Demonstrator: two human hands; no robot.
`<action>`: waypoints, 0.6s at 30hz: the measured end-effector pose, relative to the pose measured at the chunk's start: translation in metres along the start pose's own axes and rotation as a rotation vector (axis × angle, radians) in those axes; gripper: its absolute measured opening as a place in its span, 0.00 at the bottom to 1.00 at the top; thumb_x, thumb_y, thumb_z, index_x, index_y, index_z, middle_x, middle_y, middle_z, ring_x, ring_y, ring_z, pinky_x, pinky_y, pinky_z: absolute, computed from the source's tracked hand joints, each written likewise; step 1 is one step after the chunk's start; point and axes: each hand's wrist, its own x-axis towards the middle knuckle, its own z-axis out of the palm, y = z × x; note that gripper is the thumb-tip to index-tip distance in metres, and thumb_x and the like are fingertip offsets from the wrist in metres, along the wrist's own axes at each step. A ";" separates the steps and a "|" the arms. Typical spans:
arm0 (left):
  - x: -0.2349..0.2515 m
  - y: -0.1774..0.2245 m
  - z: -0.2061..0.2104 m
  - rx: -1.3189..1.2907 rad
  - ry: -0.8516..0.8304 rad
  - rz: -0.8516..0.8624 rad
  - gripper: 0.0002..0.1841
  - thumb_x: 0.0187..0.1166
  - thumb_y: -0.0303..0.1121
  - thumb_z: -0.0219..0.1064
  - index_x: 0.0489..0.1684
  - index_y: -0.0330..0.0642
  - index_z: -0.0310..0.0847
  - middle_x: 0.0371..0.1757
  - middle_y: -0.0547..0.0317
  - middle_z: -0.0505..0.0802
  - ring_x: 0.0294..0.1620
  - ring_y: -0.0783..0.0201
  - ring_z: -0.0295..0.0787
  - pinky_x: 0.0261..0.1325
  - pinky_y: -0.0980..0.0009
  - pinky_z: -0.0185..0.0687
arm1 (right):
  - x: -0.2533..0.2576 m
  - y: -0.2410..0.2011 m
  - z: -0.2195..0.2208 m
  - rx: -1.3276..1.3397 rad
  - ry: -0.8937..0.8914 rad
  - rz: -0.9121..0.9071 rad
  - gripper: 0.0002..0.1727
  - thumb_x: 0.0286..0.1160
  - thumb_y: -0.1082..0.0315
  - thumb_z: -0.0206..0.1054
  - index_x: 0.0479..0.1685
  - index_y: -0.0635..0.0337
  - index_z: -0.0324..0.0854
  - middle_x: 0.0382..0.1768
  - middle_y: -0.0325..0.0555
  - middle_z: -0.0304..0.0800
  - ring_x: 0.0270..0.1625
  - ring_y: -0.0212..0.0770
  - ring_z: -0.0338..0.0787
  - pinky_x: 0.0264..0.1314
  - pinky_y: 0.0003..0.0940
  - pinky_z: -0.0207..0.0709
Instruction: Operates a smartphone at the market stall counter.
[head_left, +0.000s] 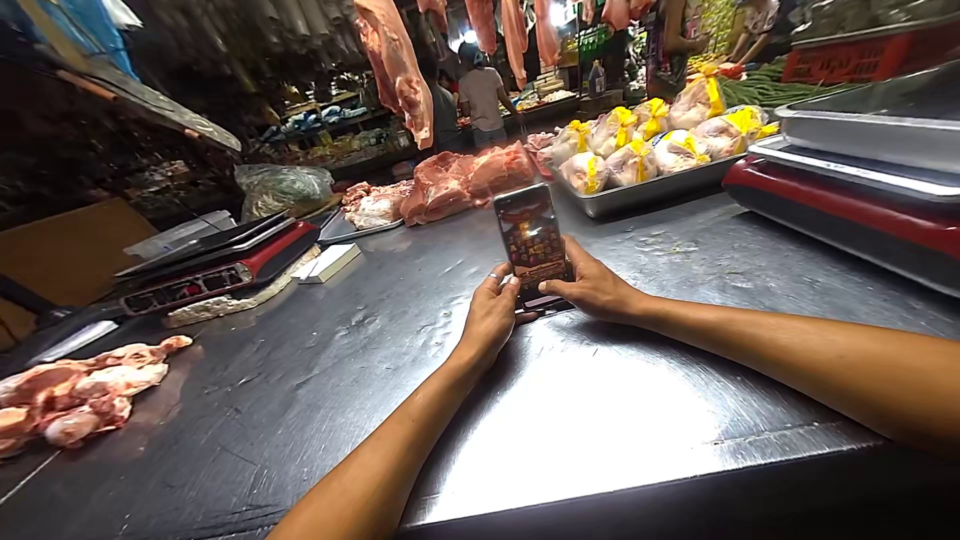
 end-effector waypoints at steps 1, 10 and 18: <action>-0.001 0.000 0.000 0.009 -0.005 0.006 0.19 0.95 0.32 0.49 0.81 0.43 0.69 0.55 0.46 0.93 0.45 0.56 0.96 0.48 0.58 0.94 | 0.000 0.001 0.000 0.000 0.002 -0.011 0.37 0.75 0.70 0.72 0.83 0.51 0.59 0.56 0.44 0.92 0.55 0.35 0.94 0.62 0.39 0.88; -0.001 0.002 0.000 -0.014 -0.024 0.000 0.19 0.96 0.32 0.48 0.81 0.43 0.69 0.54 0.45 0.93 0.45 0.56 0.96 0.48 0.59 0.94 | -0.003 -0.001 0.000 -0.028 0.012 -0.017 0.37 0.77 0.66 0.72 0.84 0.48 0.58 0.55 0.42 0.93 0.52 0.34 0.95 0.58 0.37 0.89; -0.002 0.002 0.000 0.002 -0.025 0.003 0.19 0.96 0.33 0.48 0.81 0.43 0.69 0.57 0.45 0.92 0.46 0.56 0.95 0.48 0.59 0.93 | -0.001 0.001 0.000 0.002 0.013 -0.018 0.36 0.76 0.68 0.72 0.82 0.50 0.60 0.56 0.42 0.92 0.56 0.34 0.93 0.62 0.37 0.88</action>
